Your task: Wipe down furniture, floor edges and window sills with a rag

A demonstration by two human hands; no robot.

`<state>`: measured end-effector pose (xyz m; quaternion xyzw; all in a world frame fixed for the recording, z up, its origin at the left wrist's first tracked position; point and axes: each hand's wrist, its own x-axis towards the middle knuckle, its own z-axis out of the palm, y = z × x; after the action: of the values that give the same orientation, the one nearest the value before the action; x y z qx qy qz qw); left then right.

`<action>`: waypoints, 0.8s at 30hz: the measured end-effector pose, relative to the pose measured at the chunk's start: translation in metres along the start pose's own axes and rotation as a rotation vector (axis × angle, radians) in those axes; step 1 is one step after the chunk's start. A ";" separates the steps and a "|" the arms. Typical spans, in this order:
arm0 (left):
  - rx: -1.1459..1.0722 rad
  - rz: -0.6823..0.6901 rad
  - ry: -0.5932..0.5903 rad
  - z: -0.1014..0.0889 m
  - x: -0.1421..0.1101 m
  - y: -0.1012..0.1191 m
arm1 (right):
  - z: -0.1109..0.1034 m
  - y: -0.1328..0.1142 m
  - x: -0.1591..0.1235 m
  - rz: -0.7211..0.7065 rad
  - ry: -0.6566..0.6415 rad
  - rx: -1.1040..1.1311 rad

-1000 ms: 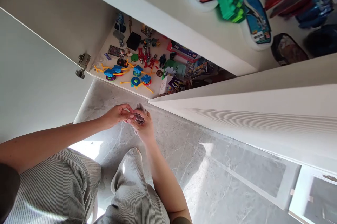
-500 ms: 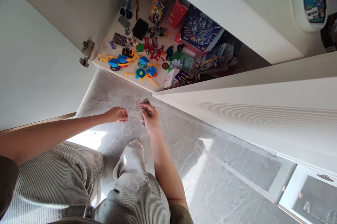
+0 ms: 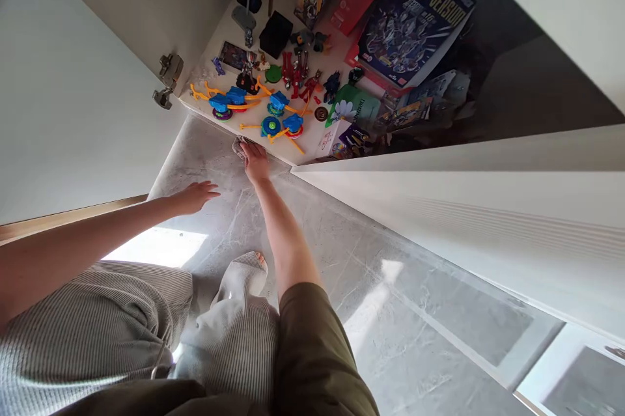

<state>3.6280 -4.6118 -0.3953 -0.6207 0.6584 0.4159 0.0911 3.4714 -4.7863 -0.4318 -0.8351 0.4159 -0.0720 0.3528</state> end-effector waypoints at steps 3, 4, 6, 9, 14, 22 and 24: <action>-0.062 -0.078 0.112 -0.003 -0.001 -0.010 | 0.021 0.007 0.000 0.012 -0.060 0.009; -0.102 -0.129 0.139 -0.003 -0.002 -0.014 | 0.028 0.006 -0.008 0.016 -0.079 0.017; -0.169 -0.230 0.175 -0.004 -0.004 -0.021 | 0.046 -0.001 -0.036 -0.005 -0.159 0.057; -0.182 -0.300 0.229 -0.010 -0.003 -0.027 | 0.080 -0.030 -0.098 -0.087 -0.330 0.136; -0.276 -0.326 0.185 -0.023 -0.002 -0.023 | 0.116 -0.076 -0.171 -0.088 -0.553 0.306; -0.222 -0.179 0.101 0.006 -0.045 0.012 | 0.021 -0.051 -0.153 0.292 -0.106 0.452; -0.182 -0.148 0.149 0.015 -0.044 0.013 | 0.005 -0.036 -0.143 0.280 -0.019 0.418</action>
<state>3.6198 -4.5703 -0.3713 -0.7024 0.5753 0.4188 0.0157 3.4045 -4.6626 -0.3872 -0.6788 0.5002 -0.0991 0.5283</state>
